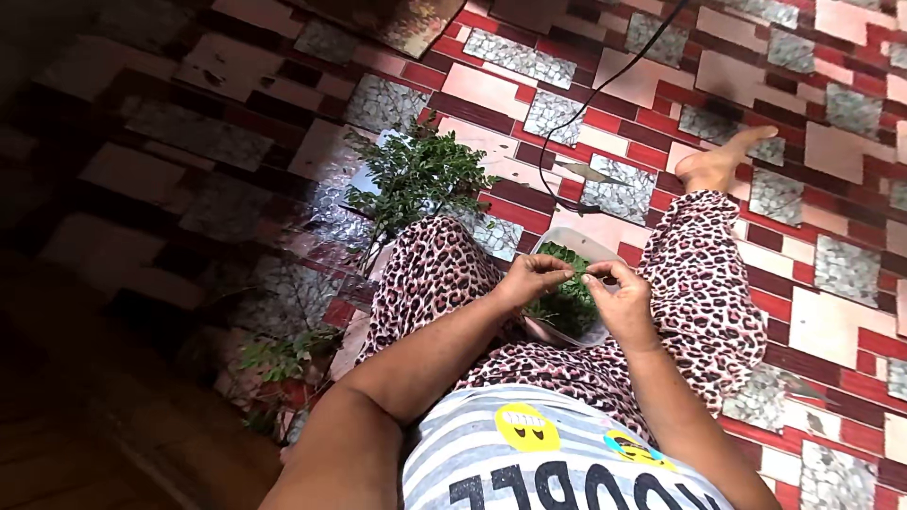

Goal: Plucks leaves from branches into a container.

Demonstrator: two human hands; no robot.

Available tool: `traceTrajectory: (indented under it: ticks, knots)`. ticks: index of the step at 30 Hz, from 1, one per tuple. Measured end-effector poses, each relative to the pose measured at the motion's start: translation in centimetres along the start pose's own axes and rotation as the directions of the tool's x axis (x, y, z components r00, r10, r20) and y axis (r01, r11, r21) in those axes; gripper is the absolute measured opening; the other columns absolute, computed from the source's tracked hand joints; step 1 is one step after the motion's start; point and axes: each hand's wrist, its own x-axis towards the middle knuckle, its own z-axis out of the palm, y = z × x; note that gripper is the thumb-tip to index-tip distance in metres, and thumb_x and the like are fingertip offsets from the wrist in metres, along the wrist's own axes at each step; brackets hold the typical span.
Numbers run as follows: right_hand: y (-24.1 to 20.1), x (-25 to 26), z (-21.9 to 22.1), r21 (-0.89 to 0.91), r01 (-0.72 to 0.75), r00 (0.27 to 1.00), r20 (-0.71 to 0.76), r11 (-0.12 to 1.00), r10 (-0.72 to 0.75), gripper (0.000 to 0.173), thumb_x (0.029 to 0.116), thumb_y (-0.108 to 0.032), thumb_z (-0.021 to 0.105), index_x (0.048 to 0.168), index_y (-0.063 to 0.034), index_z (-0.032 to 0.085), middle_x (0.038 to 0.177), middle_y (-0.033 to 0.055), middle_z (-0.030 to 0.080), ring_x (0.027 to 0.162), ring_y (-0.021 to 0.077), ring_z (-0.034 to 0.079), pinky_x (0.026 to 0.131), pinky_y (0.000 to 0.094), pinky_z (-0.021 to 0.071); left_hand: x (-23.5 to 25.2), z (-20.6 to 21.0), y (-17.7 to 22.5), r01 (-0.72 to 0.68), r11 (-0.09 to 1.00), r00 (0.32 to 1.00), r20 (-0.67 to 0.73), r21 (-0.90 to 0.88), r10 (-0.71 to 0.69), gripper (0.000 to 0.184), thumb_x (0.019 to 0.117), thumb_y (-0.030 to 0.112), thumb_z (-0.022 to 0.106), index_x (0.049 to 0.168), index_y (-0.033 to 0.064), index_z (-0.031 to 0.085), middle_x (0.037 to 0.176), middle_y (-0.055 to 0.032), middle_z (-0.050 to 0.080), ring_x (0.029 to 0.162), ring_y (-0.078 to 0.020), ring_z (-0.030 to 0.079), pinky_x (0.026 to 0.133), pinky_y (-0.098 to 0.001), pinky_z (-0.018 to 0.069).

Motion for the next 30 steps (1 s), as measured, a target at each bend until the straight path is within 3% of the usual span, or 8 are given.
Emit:
traceTrajectory:
  ticks: [4,8,12,17,21,25,28,30]
  knots:
    - [-0.2,-0.1,0.1,0.055,-0.005,1.0,0.008,0.998,0.005,0.01,0.0906,-0.003,0.07,0.1,0.0005,0.07,0.099,0.0102,0.07,0.093,0.0147,0.067,0.086,0.0319,0.0562,0.1,0.1,0.1,0.016,1.0,1.0,-0.001,-0.018,-0.016,0.007,0.0944,0.006,0.07,0.097,0.0006,0.072,0.08,-0.001,0.066,0.066,-0.0035,0.056,0.062,-0.0202,0.0474]
    - [-0.4,0.0,0.1,0.14,-0.104,0.993,0.074,0.985,0.095,0.013,0.0917,-0.007,0.068,0.103,-0.0009,0.069,0.099,0.0063,0.07,0.092,0.0087,0.067,0.085,0.0281,0.0566,0.2,0.1,-0.2,-0.019,1.0,1.0,0.0,0.001,0.019,0.004,0.0936,0.004,0.07,0.093,0.0006,0.07,0.075,-0.0006,0.062,0.064,-0.0036,0.053,0.06,-0.0202,0.0448]
    - [-0.4,0.0,0.4,0.167,-0.122,0.991,0.073,0.978,0.111,0.006,0.0928,-0.006,0.068,0.097,-0.0024,0.07,0.092,0.0028,0.07,0.087,0.0052,0.066,0.082,0.0251,0.056,0.2,0.2,-0.1,-0.055,0.997,0.999,0.004,0.049,0.054,0.004,0.0929,0.003,0.069,0.091,-0.0002,0.07,0.076,-0.0002,0.062,0.065,-0.0026,0.053,0.061,-0.0198,0.0447]
    - [0.2,0.2,0.6,0.298,-0.168,0.985,0.005,0.94,0.175,0.007,0.095,-0.002,0.062,0.094,-0.0037,0.069,0.099,0.003,0.07,0.091,0.0082,0.066,0.082,0.027,0.0557,0.2,0.2,-0.1,-0.036,0.994,0.999,0.022,0.107,0.034,0.005,0.0944,0.003,0.067,0.091,-0.0003,0.069,0.074,-0.0016,0.059,0.063,-0.0048,0.05,0.059,-0.0221,0.0428]
    - [0.1,0.5,-0.3,0.236,-0.255,0.966,0.091,0.937,0.24,0.014,0.0969,-0.011,0.064,0.107,-0.0039,0.07,0.107,0.0053,0.069,0.095,0.0111,0.065,0.084,0.0309,0.0552,0.2,0.1,-0.3,-0.087,0.982,0.996,0.042,0.168,0.081,0.007,0.0938,0.005,0.068,0.094,-0.0014,0.07,0.077,-0.0037,0.062,0.066,-0.0062,0.054,0.063,-0.0245,0.0473]
    - [-0.2,0.5,-0.7,0.195,-0.311,0.939,0.212,0.93,0.269,0.017,0.0945,-0.01,0.066,0.11,-0.0026,0.068,0.116,0.0085,0.068,0.103,0.0144,0.065,0.09,0.0349,0.055,0.1,0.2,-0.1,-0.113,0.952,0.992,0.081,0.283,0.094,0.008,0.0937,0.006,0.069,0.095,-0.0017,0.071,0.082,-0.0067,0.065,0.072,-0.0098,0.059,0.071,-0.0301,0.0518]
    - [-0.1,0.6,-0.6,0.177,-0.295,0.934,0.261,0.939,0.245,0.015,0.0914,-0.007,0.069,0.105,-0.0013,0.068,0.115,0.0098,0.067,0.101,0.0147,0.065,0.087,0.0342,0.0559,0.1,0.3,0.1,-0.127,0.925,0.99,0.104,0.357,0.095,0.009,0.0937,0.007,0.068,0.095,-0.0016,0.072,0.079,-0.0076,0.065,0.071,-0.0122,0.058,0.071,-0.0337,0.051]
    - [0.0,0.5,-0.2,0.161,-0.253,0.948,0.24,0.954,0.21,0.006,0.0901,-0.004,0.068,0.095,-0.0015,0.068,0.114,0.01,0.068,0.098,0.0137,0.065,0.083,0.0324,0.0558,0.0,0.4,0.3,-0.131,0.913,0.989,0.114,0.386,0.094,0.01,0.0939,0.008,0.069,0.094,-0.0011,0.072,0.078,-0.0076,0.064,0.071,-0.0128,0.058,0.071,-0.0343,0.0508]
